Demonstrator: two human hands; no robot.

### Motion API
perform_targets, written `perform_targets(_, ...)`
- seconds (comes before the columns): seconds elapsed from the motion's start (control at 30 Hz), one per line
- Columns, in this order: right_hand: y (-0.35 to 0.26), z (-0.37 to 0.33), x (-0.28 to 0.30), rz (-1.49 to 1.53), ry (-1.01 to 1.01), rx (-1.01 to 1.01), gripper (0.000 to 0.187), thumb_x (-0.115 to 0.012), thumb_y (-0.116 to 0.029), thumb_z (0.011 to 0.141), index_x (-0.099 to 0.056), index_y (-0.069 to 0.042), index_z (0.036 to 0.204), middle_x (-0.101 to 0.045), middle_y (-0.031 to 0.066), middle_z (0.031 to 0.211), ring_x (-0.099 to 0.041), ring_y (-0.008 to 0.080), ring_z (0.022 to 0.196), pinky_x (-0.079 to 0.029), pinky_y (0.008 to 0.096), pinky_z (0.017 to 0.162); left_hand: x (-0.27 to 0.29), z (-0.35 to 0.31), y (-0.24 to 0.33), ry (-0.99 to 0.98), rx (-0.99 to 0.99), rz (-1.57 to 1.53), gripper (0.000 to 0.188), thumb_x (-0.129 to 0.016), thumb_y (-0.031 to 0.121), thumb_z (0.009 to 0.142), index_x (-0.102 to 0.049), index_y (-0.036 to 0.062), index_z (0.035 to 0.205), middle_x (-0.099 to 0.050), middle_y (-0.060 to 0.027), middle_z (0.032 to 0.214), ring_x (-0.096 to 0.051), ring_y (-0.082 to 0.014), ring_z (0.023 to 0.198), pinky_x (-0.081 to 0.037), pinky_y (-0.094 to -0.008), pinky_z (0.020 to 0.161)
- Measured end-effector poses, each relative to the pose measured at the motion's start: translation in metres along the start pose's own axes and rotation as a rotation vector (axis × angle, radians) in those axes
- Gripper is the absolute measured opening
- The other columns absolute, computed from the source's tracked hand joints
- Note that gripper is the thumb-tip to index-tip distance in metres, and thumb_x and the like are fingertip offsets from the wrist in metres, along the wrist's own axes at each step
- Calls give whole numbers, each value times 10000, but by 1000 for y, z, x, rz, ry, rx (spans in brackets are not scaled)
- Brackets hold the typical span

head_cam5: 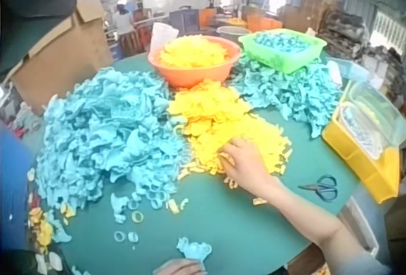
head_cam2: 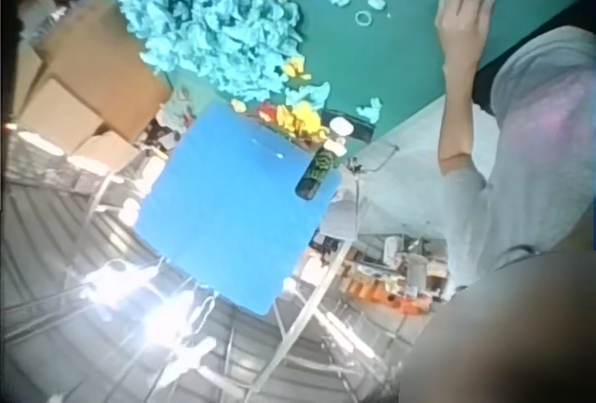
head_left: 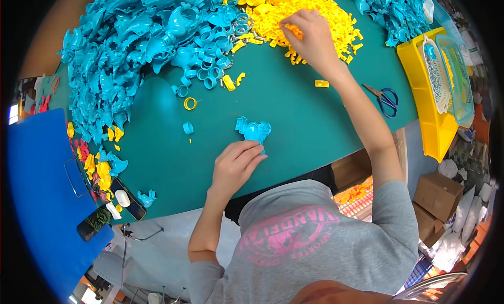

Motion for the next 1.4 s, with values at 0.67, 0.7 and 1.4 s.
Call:
perform_targets(0.67, -12, 15, -28, -35, 42, 179, 104, -700, -174, 736, -640, -172, 820, -553, -36, 949, -512, 164, 869, -321, 354, 817, 109, -23, -85, 384, 518, 333, 134, -695, 66, 751, -676, 41, 882, -583, -41, 843, -531, -124, 619, -425, -248, 526)
perform_targets(0.7, -14, 16, -31, -35, 18, 194, 99, -695, -170, 742, -635, -166, 821, -552, -30, 949, -512, 167, 873, -324, 353, 815, 111, -24, -87, 383, 517, 335, 134, -695, 66, 751, -676, 41, 882, -583, -41, 843, -531, -124, 619, -425, -248, 526)
perform_targets(1.4, -81, -96, -4, 353, -255, 24, 117, -663, -65, 741, -628, -87, 850, -581, 33, 806, -537, 202, 759, -381, 323, 728, 25, 12, -37, 202, 326, 10, 255, -735, 153, 710, -647, 56, 929, -584, -39, 896, -523, -157, 642, -437, -269, 561)
Point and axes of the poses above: each hand's wrist, its own z-axis towards the middle knuckle, its own x-axis out of the back of the hand, y = z × x, the point moved 10 cm from there along z, towards the middle knuckle
